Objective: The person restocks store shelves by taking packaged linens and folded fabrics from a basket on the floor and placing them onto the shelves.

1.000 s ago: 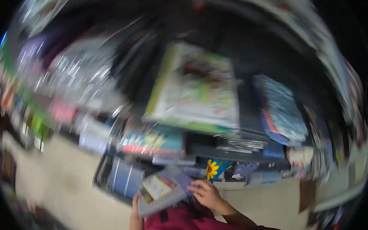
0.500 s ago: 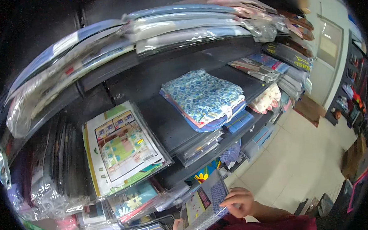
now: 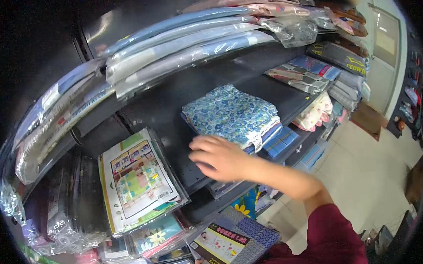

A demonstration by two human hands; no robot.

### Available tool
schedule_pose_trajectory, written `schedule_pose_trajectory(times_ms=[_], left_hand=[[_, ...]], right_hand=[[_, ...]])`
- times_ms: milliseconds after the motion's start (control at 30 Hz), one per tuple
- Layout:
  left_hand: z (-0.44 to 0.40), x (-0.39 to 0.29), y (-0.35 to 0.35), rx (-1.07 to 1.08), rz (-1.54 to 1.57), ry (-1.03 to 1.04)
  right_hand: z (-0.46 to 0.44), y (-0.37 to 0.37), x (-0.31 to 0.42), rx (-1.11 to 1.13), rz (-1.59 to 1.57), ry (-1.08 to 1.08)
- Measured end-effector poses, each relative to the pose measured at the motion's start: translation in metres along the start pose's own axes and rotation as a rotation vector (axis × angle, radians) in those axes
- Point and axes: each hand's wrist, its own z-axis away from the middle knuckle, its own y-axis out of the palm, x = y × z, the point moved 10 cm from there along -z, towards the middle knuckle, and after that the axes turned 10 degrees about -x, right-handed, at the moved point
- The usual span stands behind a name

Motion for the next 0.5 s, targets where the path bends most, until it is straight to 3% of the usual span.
schedule_pose_trajectory(times_ms=[67,133,267,333,500], left_hand=[[0.015,-0.015,0.011,-0.054,0.014,0.052],[0.030,-0.026,0.022,-0.098,0.014,0.101],[0.060,-0.046,0.044,-0.185,0.009,0.202],[0.070,-0.052,0.052,-0.228,0.024,0.246],[0.103,-0.056,0.062,-0.364,0.045,0.333]], right_hand=[[-0.029,0.061,-0.058,0.212,0.152,0.022],[-0.034,0.122,-0.107,0.578,0.272,0.083],[0.038,0.194,-0.165,1.132,0.422,0.142],[0.045,0.205,-0.175,1.045,0.439,0.095],[0.056,0.180,-0.193,1.152,0.503,0.067]])
